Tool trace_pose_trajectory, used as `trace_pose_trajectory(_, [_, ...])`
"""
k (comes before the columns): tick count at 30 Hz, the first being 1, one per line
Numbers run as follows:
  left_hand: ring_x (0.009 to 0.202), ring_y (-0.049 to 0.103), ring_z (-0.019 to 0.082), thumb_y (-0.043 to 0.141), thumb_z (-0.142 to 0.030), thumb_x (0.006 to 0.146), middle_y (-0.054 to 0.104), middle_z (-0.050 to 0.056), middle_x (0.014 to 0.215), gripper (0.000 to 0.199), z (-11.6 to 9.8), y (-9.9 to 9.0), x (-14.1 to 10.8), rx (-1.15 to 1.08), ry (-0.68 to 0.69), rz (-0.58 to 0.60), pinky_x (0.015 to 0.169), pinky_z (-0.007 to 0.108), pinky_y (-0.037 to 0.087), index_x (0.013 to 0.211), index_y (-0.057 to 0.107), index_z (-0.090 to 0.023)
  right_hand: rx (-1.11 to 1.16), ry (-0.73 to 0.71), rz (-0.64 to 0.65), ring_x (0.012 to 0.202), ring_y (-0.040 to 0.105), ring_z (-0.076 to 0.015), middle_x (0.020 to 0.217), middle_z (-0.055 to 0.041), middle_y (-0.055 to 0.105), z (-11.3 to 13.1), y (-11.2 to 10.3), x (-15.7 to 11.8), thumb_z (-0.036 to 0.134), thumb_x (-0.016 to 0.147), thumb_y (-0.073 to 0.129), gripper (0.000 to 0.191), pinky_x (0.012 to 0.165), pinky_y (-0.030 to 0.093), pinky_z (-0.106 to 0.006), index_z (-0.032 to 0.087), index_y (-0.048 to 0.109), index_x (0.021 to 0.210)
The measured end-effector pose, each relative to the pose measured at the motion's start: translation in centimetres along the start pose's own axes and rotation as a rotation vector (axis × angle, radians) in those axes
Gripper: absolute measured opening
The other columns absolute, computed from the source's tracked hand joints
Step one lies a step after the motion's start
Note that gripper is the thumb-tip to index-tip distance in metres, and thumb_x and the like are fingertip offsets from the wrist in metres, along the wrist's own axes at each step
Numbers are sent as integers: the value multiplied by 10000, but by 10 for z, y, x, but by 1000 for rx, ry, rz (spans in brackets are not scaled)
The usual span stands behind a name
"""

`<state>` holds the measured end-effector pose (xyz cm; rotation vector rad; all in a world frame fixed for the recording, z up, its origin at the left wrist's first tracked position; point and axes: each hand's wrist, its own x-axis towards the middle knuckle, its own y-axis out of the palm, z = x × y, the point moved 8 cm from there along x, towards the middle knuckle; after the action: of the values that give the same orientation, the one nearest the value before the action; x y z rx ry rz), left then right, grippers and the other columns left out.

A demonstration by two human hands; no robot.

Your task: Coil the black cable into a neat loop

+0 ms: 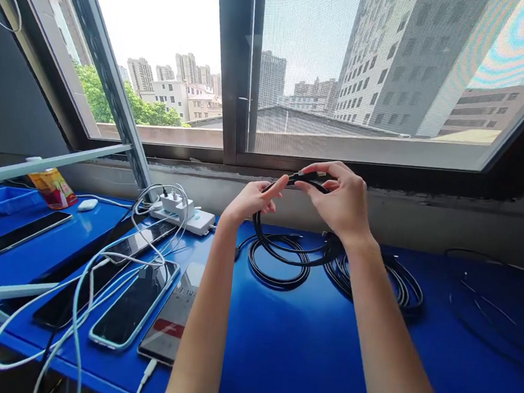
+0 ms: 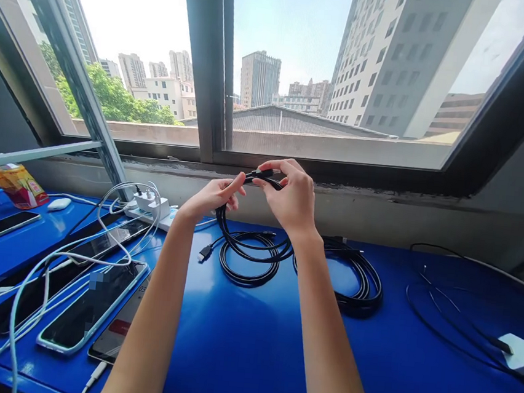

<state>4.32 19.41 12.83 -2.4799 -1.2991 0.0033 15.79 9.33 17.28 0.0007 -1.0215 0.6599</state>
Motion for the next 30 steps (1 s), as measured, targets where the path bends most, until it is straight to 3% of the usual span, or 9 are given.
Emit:
trace_pose_trajectory(2, [422,511,74,636,-340,825,544,-5,441,346,13,-3,5,137,-55,-3,466,167,358,551,546,-149,-12,119,-63,711,603,-186,927,-73,685,-19,-2,0,295,685,740,177,657,509,-333,192,701,824])
trace_pose_trajectory(4, [403,526,89,634,-303,822,543,-16,450,341,25,-8,9,212,-119,-27,449,183,349,536,514,-162,-53,281,-34,647,594,-169,897,-86,682,-42,4,-3,317,692,747,225,679,520,-346,167,674,842])
trace_pose_trajectory(7, [337,478,80,615,-297,828,503,-52,457,333,39,-11,16,285,-153,-65,425,194,329,543,491,-176,-107,471,128,601,604,-159,974,-125,671,-70,21,-14,356,745,711,279,570,533,-318,144,641,912])
trace_pose_trajectory(11, [329,433,65,631,-302,806,442,-79,454,305,63,-8,23,400,-211,-42,415,188,320,562,492,-183,-135,552,357,516,594,-106,1077,-110,652,-92,47,-33,224,769,690,257,449,510,-243,165,637,1014])
trace_pose_trajectory(15, [457,540,122,646,-282,777,478,-57,468,216,95,0,25,549,-336,48,469,205,412,612,557,-174,-264,623,592,623,622,-109,910,-41,671,-110,68,-58,207,832,657,153,592,545,-252,136,644,966])
trace_pose_trajectory(18, [638,631,180,661,-250,750,625,-3,619,106,107,1,24,670,-376,74,578,239,477,703,622,-163,-403,628,663,890,627,-164,1002,-54,648,-115,77,-69,286,873,629,193,806,532,-364,134,632,992])
trace_pose_trajectory(21, [921,654,239,668,-239,738,704,63,905,130,102,-1,24,780,-353,64,767,267,493,845,657,-166,-492,611,684,1011,594,-194,1078,-69,631,-115,83,-75,342,885,608,231,904,481,-420,148,634,1005])
trace_pose_trajectory(25, [1222,506,288,615,-294,788,593,128,1255,345,75,3,21,892,-272,46,976,352,412,1113,605,-177,-543,596,699,990,597,-191,1071,-70,632,-119,88,-79,396,896,580,278,897,476,-414,153,629,1022])
trace_pose_trajectory(30, [1137,569,197,554,-371,839,608,75,1254,394,48,34,12,918,-181,254,941,260,435,1196,578,-204,-585,572,662,979,593,-192,1113,-79,606,-128,85,-77,399,909,559,312,864,495,-410,154,601,1097])
